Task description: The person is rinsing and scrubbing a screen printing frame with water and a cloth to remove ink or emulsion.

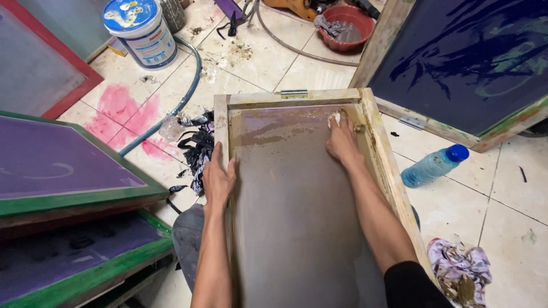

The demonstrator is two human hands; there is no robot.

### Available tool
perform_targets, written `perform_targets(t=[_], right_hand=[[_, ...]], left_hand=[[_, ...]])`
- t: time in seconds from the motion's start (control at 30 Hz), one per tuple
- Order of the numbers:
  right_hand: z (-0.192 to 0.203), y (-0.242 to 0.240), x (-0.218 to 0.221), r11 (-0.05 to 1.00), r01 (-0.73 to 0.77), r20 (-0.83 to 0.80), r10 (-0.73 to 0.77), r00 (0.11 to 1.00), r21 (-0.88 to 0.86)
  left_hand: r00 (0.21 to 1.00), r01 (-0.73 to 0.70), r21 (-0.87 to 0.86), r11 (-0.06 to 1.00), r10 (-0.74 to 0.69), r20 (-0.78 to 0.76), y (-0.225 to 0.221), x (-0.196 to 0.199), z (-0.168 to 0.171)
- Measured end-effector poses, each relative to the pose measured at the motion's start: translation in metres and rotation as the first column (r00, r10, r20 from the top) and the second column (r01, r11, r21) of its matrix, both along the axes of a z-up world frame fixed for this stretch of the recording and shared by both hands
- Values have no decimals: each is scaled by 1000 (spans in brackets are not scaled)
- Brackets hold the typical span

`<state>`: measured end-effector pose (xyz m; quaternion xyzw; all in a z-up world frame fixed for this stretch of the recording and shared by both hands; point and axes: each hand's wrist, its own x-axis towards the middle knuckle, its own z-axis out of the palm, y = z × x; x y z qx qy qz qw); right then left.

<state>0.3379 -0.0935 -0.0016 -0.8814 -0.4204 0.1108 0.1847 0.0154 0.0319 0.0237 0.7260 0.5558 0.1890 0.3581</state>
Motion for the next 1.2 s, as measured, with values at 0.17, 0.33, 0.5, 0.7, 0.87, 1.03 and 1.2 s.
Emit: perform_targets(t=[0.17,0.33,0.5,0.7,0.87,1.03,1.2], right_hand=[[-76,27,63,990,-5,123,-13,992,140],[-68,35,49,943,15,163,-73,984,333],[-11,22,-12,932,-340,339,282,898,127],[-54,16,45,890,-242,191,179,965,387],[-38,20,17,909,-310,328,213,920,279],[-54,26,39,904,-283,384,149,911,320],[-56,24,52,867,-261,234,174,957,424]], left_hand=[[1000,4,-7,1000,-4,18,3,1,2],[1000,15,15,1000,-14,-21,5,1,-3],[1000,16,29,999,-16,-17,4,-1,-8],[999,37,55,998,-38,17,4,6,-5],[1000,19,44,999,-18,-7,4,1,-3],[1000,26,39,999,-25,-17,2,4,-3],[1000,23,12,1000,-23,11,5,4,-4]])
